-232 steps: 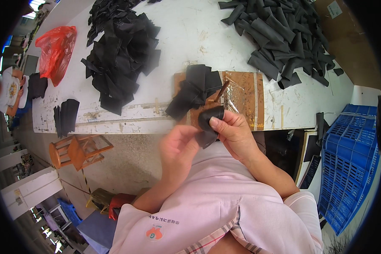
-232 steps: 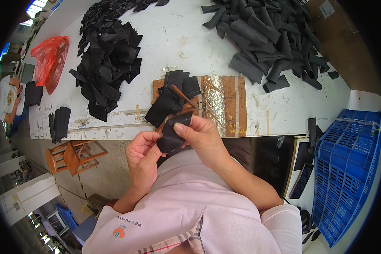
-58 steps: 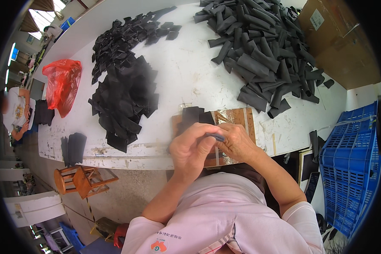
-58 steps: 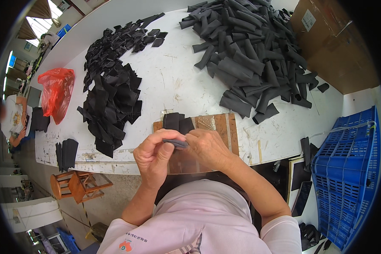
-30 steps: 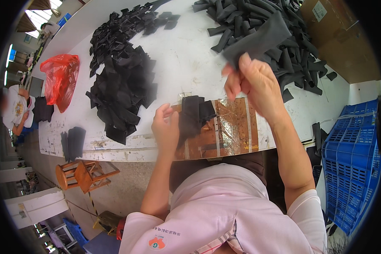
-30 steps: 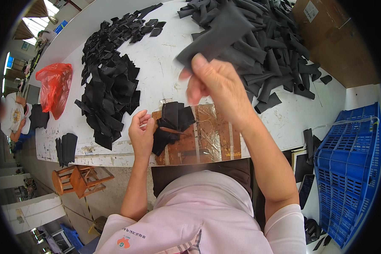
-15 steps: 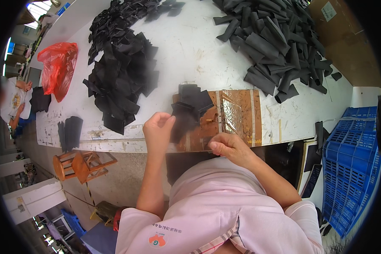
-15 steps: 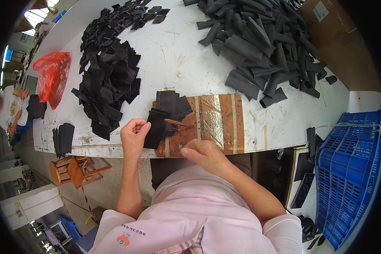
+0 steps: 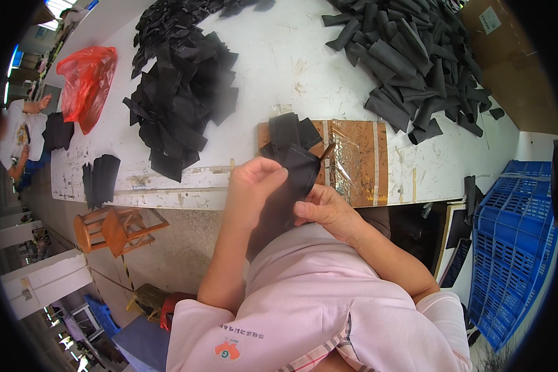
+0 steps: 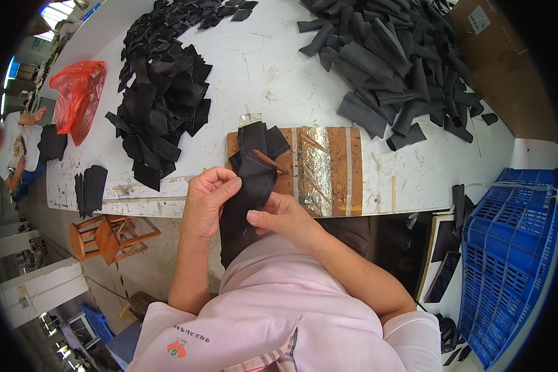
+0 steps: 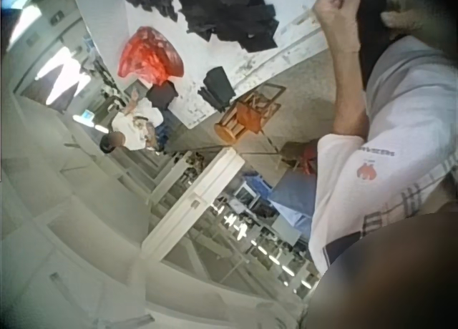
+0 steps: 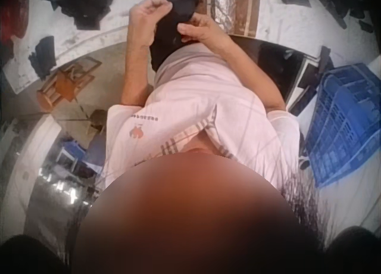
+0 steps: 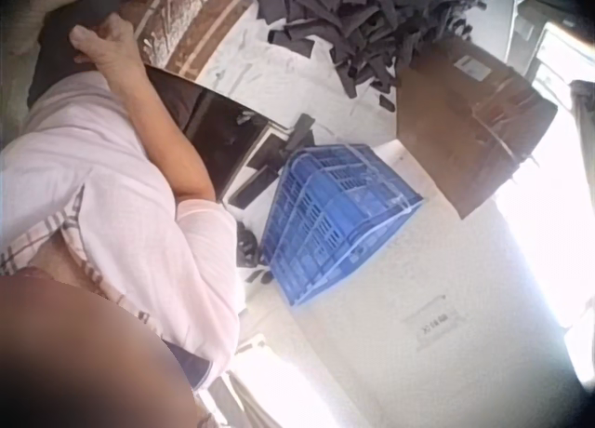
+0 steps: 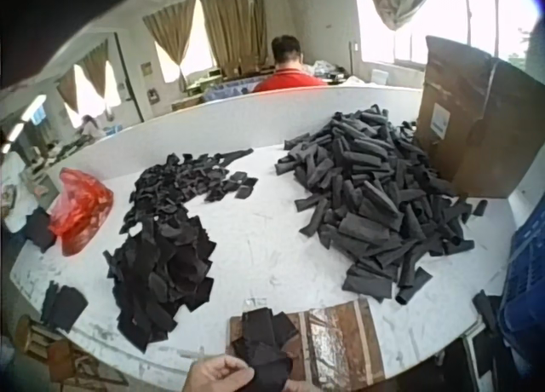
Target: The recorder is assembling or sorting small black foam-like components, possibly for sports or protective gear, at a manufacturing workbench.
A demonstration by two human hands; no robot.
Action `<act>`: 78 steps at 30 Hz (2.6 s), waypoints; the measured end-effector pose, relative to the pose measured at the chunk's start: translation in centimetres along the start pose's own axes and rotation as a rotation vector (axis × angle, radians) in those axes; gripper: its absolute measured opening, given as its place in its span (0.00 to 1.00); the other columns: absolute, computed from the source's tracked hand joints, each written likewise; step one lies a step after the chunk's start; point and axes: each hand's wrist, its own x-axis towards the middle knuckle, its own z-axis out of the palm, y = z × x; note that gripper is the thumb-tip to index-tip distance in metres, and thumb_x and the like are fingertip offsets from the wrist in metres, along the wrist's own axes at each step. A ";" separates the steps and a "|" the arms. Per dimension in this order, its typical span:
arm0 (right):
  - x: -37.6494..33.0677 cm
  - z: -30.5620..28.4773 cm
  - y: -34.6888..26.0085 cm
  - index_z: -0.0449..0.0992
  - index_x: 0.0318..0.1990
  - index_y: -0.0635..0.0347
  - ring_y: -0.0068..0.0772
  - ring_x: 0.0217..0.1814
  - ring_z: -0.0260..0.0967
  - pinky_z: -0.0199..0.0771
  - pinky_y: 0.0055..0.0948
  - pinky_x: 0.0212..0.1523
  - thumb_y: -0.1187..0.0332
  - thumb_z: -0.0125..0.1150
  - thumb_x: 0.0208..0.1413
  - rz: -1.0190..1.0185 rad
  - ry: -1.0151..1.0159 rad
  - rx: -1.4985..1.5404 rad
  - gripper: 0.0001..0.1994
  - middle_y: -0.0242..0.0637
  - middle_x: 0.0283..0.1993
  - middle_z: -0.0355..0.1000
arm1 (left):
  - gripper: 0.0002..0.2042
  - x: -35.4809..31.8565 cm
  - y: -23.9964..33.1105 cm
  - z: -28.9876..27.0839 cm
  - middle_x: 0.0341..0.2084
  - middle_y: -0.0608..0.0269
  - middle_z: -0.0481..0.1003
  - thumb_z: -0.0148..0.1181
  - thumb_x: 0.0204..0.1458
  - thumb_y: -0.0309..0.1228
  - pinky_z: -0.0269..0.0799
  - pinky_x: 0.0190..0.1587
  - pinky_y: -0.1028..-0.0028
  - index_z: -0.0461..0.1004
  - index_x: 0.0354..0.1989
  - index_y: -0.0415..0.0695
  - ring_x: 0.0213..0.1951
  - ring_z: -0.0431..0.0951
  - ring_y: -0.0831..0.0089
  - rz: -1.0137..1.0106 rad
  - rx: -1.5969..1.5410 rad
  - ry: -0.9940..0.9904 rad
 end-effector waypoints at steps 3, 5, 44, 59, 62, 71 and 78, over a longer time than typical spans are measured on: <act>-1.0 -0.3 -0.1 0.71 0.39 0.61 0.21 0.34 0.65 0.67 0.21 0.34 0.64 0.61 0.47 0.047 0.008 0.175 0.14 0.30 0.35 0.70 | 0.03 -1.2 -0.2 1.5 0.23 0.66 0.73 0.55 0.46 0.23 0.65 0.30 0.86 0.70 0.30 0.38 0.25 0.70 0.85 -0.022 0.012 -0.030; -1.9 -0.3 -0.2 0.72 0.38 0.59 0.22 0.35 0.66 0.67 0.23 0.35 0.66 0.61 0.47 0.066 0.003 0.255 0.11 0.30 0.35 0.71 | 0.10 -2.3 -0.4 2.3 0.30 0.63 0.72 0.53 0.48 0.26 0.67 0.35 0.82 0.67 0.38 0.36 0.30 0.71 0.81 -0.053 -0.237 -0.032; -5.4 1.7 -4.4 0.72 0.27 0.66 0.29 0.24 0.66 0.65 0.23 0.20 0.69 0.69 0.32 -0.812 0.503 -0.935 0.14 0.36 0.23 0.65 | 0.04 -4.1 -1.4 5.8 0.21 0.68 0.71 0.55 0.46 0.18 0.67 0.25 0.86 0.68 0.29 0.35 0.23 0.70 0.86 0.256 0.242 0.034; -2.3 0.2 -2.0 0.71 0.26 0.64 0.30 0.20 0.62 0.63 0.27 0.19 0.78 0.59 0.35 -0.807 0.647 -1.132 0.06 0.36 0.22 0.63 | 0.07 -2.9 -1.5 5.3 0.19 0.65 0.71 0.53 0.41 0.14 0.53 0.12 0.87 0.68 0.29 0.37 0.15 0.62 0.90 0.081 -0.072 0.127; -3.1 -0.6 -2.6 0.72 0.25 0.66 0.18 0.18 0.57 0.57 0.18 0.18 0.77 0.58 0.38 -0.565 0.471 -0.688 0.04 0.30 0.22 0.62 | 0.09 -3.0 -0.3 4.3 0.21 0.66 0.70 0.52 0.40 0.15 0.48 0.13 0.87 0.66 0.31 0.38 0.15 0.59 0.90 -0.118 -0.486 -0.070; -2.7 -0.3 -1.7 0.68 0.25 0.57 0.15 0.20 0.52 0.53 0.16 0.22 0.68 0.56 0.50 -0.101 0.061 0.379 0.07 0.23 0.21 0.60 | 0.10 -2.5 -3.3 5.6 0.23 0.67 0.70 0.46 0.38 0.13 0.55 0.17 0.88 0.68 0.30 0.35 0.20 0.63 0.92 0.329 0.222 0.254; -3.0 -0.7 -1.6 0.68 0.26 0.58 0.16 0.25 0.56 0.56 0.14 0.25 0.67 0.56 0.50 -0.237 0.157 0.242 0.06 0.24 0.25 0.60 | 0.17 -3.6 -0.7 4.2 0.25 0.65 0.71 0.48 0.37 0.13 0.50 0.13 0.87 0.66 0.39 0.37 0.15 0.60 0.89 -0.116 -0.458 -0.188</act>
